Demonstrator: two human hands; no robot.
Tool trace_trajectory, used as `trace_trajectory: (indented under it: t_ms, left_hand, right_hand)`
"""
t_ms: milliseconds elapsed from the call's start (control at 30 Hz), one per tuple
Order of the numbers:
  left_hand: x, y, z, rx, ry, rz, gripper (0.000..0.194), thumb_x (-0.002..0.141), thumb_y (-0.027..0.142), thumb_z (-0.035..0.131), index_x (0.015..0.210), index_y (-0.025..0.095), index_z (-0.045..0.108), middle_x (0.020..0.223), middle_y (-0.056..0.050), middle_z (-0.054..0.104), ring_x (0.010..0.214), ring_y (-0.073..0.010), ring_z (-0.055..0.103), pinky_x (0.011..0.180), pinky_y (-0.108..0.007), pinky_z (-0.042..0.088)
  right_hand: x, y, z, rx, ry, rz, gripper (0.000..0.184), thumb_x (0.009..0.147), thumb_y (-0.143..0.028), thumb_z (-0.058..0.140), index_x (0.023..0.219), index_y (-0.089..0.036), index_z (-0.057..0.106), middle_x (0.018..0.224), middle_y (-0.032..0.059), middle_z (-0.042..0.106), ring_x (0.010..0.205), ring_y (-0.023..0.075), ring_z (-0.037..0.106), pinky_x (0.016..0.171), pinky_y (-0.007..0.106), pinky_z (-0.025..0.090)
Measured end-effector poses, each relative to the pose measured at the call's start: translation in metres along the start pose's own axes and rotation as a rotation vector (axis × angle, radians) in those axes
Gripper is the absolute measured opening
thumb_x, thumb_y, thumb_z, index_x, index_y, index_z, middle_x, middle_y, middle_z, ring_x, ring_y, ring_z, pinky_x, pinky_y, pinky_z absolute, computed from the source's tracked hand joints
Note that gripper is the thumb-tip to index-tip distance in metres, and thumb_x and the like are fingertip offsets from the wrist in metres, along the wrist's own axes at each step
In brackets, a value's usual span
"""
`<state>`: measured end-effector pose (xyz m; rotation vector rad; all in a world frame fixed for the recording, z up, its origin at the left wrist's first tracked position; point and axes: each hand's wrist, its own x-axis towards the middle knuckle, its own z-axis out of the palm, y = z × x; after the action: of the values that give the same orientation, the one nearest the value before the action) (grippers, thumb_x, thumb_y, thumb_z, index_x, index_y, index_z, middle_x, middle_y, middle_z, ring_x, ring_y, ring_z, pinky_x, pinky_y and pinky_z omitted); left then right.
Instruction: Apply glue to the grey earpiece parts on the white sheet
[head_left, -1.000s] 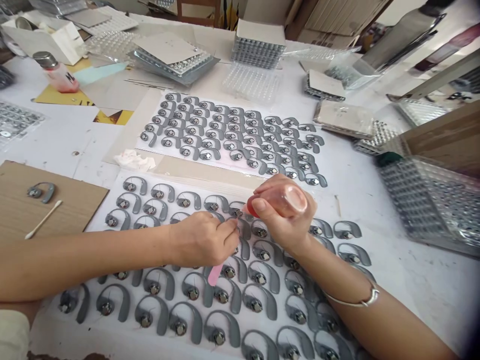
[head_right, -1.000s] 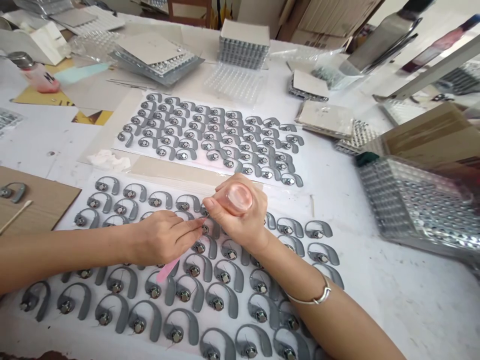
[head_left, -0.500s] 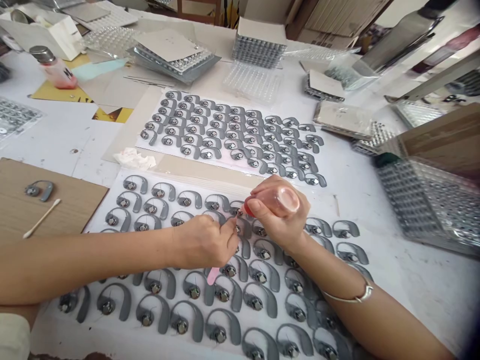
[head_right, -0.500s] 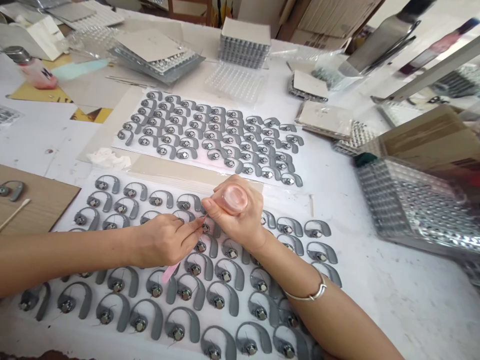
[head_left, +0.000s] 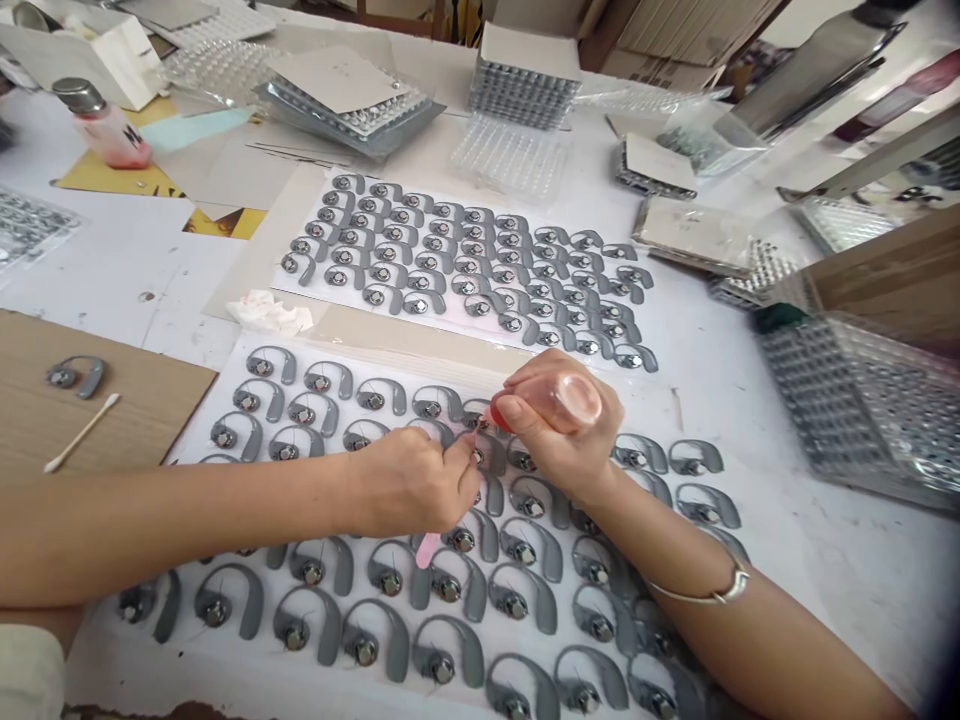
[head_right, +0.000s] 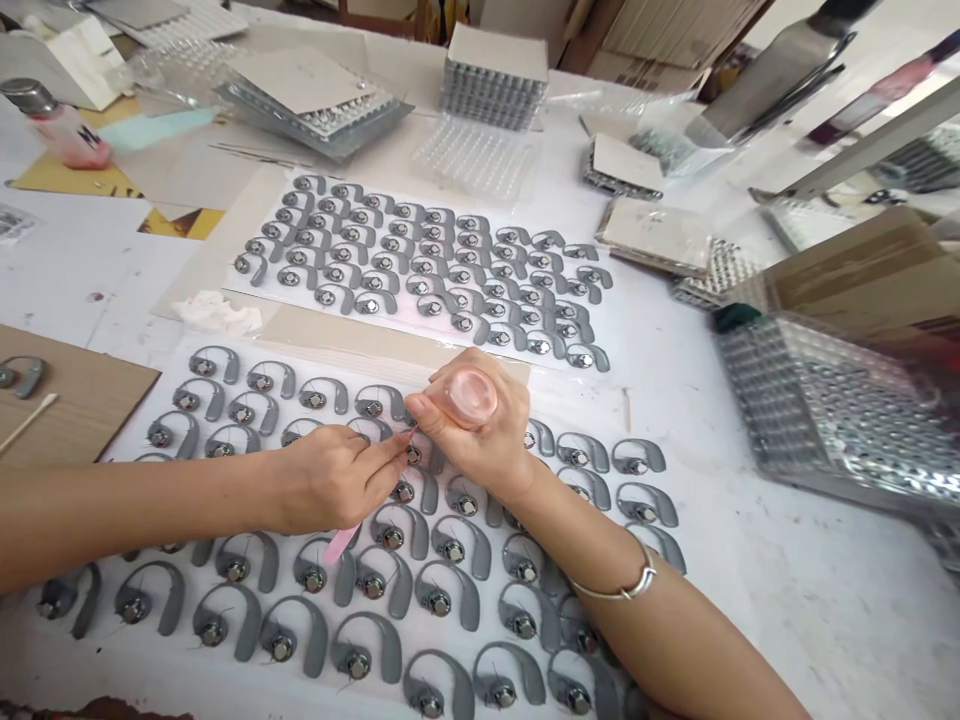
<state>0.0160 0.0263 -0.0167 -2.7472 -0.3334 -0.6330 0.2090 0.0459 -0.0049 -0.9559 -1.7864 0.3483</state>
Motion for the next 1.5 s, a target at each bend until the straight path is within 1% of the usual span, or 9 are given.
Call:
trace_trajectory:
  t_ms: [133, 367, 533, 667, 800, 1000, 1200, 1367, 1500]
  left_hand:
    - [0.0002, -0.0003, 0.0000, -0.009, 0.018, -0.020, 0.015, 0.079, 0.003, 0.051, 0.084, 0.007, 0.065, 0.092, -0.020, 0.072, 0.042, -0.0119, 0.053, 0.035, -0.024, 0.045]
    - [-0.0003, -0.0003, -0.0005, -0.032, -0.007, -0.028, 0.013, 0.080, 0.004, 0.052, 0.084, 0.007, 0.064, 0.094, -0.020, 0.072, 0.041, -0.0107, 0.052, 0.033, -0.023, 0.044]
    - [0.0003, -0.0004, -0.0003, -0.030, 0.006, -0.038, 0.013, 0.079, 0.002, 0.052, 0.082, 0.007, 0.063, 0.085, -0.017, 0.072, 0.041, -0.0105, 0.051, 0.034, -0.022, 0.045]
    - [0.0007, -0.0004, -0.0002, -0.036, 0.022, -0.044, 0.014, 0.078, 0.001, 0.052, 0.081, 0.008, 0.063, 0.080, -0.015, 0.072, 0.041, -0.0111, 0.051, 0.034, -0.022, 0.044]
    - [-0.0003, 0.0005, 0.0015, -0.023, 0.006, -0.042, 0.012, 0.079, 0.003, 0.051, 0.081, 0.009, 0.062, 0.081, -0.015, 0.072, 0.042, -0.0116, 0.053, 0.035, -0.022, 0.045]
    - [-0.0009, -0.0012, 0.0010, -0.072, 0.001, -0.056, 0.014, 0.077, 0.002, 0.050, 0.081, 0.009, 0.062, 0.081, -0.014, 0.072, 0.041, -0.0129, 0.053, 0.035, -0.024, 0.045]
    - [-0.0009, -0.0046, -0.0017, -0.099, -0.044, -0.042, 0.015, 0.079, 0.004, 0.048, 0.084, 0.008, 0.061, 0.081, -0.014, 0.071, 0.045, -0.0136, 0.057, 0.038, -0.024, 0.047]
    - [-0.0012, -0.0043, -0.0013, -0.082, -0.078, -0.046, 0.015, 0.079, 0.003, 0.047, 0.084, 0.009, 0.060, 0.083, -0.014, 0.070, 0.044, -0.0127, 0.055, 0.036, -0.022, 0.043]
    - [-0.0006, -0.0048, -0.0013, -0.107, -0.109, -0.072, 0.014, 0.079, 0.005, 0.047, 0.084, 0.010, 0.059, 0.082, -0.011, 0.069, 0.044, -0.0134, 0.055, 0.034, -0.024, 0.042]
  right_hand:
    - [0.0000, 0.0010, -0.0005, 0.017, 0.007, -0.019, 0.014, 0.077, -0.021, 0.070, 0.070, -0.023, 0.057, 0.064, -0.0015, 0.059, 0.058, 0.0139, 0.056, 0.056, 0.031, 0.047]
    - [0.0006, 0.0020, -0.0003, -0.013, 0.020, -0.076, 0.013, 0.076, -0.020, 0.070, 0.072, -0.024, 0.059, 0.063, -0.0014, 0.061, 0.057, 0.0148, 0.056, 0.055, 0.033, 0.048]
    - [0.0018, -0.0010, -0.0010, -0.042, 0.036, -0.079, 0.013, 0.077, -0.024, 0.069, 0.070, -0.024, 0.058, 0.061, -0.0009, 0.061, 0.054, 0.0150, 0.056, 0.052, 0.032, 0.048]
    - [-0.0002, -0.0003, -0.0015, -0.061, 0.012, -0.095, 0.013, 0.077, -0.021, 0.069, 0.070, -0.023, 0.059, 0.063, -0.0006, 0.061, 0.056, 0.0147, 0.057, 0.055, 0.032, 0.049]
    - [-0.0018, 0.0020, -0.0014, -0.059, 0.013, -0.120, 0.012, 0.075, -0.020, 0.070, 0.072, -0.023, 0.059, 0.064, -0.0008, 0.061, 0.058, 0.0146, 0.057, 0.056, 0.032, 0.049]
    - [0.0010, 0.0002, -0.0025, -0.085, 0.019, -0.151, 0.011, 0.075, -0.019, 0.070, 0.072, -0.023, 0.060, 0.063, 0.0001, 0.062, 0.056, 0.0148, 0.056, 0.052, 0.032, 0.047]
    - [0.0024, -0.0008, -0.0032, -0.052, 0.004, -0.195, 0.013, 0.073, -0.015, 0.071, 0.073, -0.020, 0.059, 0.061, 0.0003, 0.061, 0.056, 0.0136, 0.056, 0.054, 0.029, 0.046]
    - [0.0030, -0.0021, -0.0041, -0.063, -0.014, -0.200, 0.013, 0.075, -0.016, 0.071, 0.071, -0.019, 0.059, 0.061, 0.0005, 0.060, 0.056, 0.0124, 0.055, 0.053, 0.028, 0.046]
    - [0.0022, -0.0031, -0.0036, -0.074, -0.012, -0.194, 0.014, 0.076, -0.019, 0.071, 0.070, -0.020, 0.058, 0.061, 0.0004, 0.059, 0.055, 0.0124, 0.054, 0.052, 0.028, 0.046]
